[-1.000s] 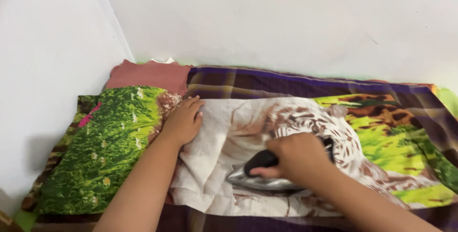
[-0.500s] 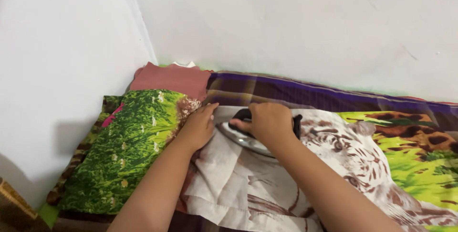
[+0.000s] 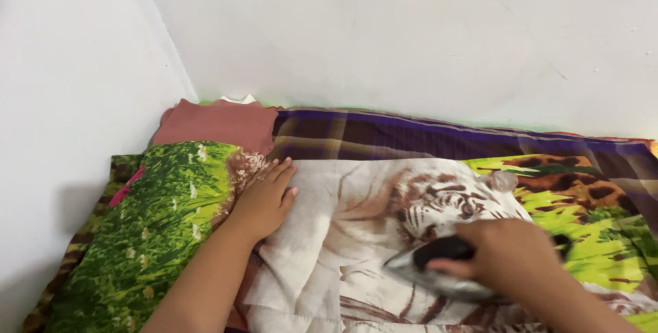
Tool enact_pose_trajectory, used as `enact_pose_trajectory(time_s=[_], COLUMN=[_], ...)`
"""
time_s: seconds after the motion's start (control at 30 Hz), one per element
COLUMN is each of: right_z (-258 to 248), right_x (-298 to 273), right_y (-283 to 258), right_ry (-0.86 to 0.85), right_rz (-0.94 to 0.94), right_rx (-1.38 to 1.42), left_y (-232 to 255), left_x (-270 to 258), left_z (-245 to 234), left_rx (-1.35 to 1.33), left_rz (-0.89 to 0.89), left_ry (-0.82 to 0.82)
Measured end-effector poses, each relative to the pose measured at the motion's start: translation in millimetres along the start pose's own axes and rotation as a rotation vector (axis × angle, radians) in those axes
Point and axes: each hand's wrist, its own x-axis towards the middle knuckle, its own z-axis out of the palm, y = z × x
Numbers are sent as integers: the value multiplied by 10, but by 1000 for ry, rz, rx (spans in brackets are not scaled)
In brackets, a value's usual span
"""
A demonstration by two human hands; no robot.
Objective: The person irons a white tiger-print cloth laid on a bed. They smooth the fabric with one hand and move a black iron across the surface with the other, repeatedly adjusting the cloth and ironing different sections.
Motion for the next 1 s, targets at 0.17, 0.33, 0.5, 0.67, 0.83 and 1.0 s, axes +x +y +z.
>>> enact_pose_trajectory(time_s=[0.17, 0.33, 0.5, 0.67, 0.83, 1.0], right_z=[-384, -22, -128, -101, -377, -333], right_x=[108, 288, 267, 255, 295, 302], right_y=[443, 740, 219, -774, -1639, -1688], right_ry=[-196, 18, -70, 217, 407, 440], right_rz=[419, 352, 37, -457, -626, -546], right_rx=[-109, -409, -70, 114, 124, 147], left_y=[43, 20, 88, 7, -111, -141], left_x=[-9, -2, -10, -5, 42, 15], left_z=[-29, 31, -25, 52, 91, 116], left_rx=[30, 59, 58, 54, -61, -31], left_rz=[-28, -24, -48, -22, 33, 66], left_ry=[-56, -41, -77, -23, 49, 102])
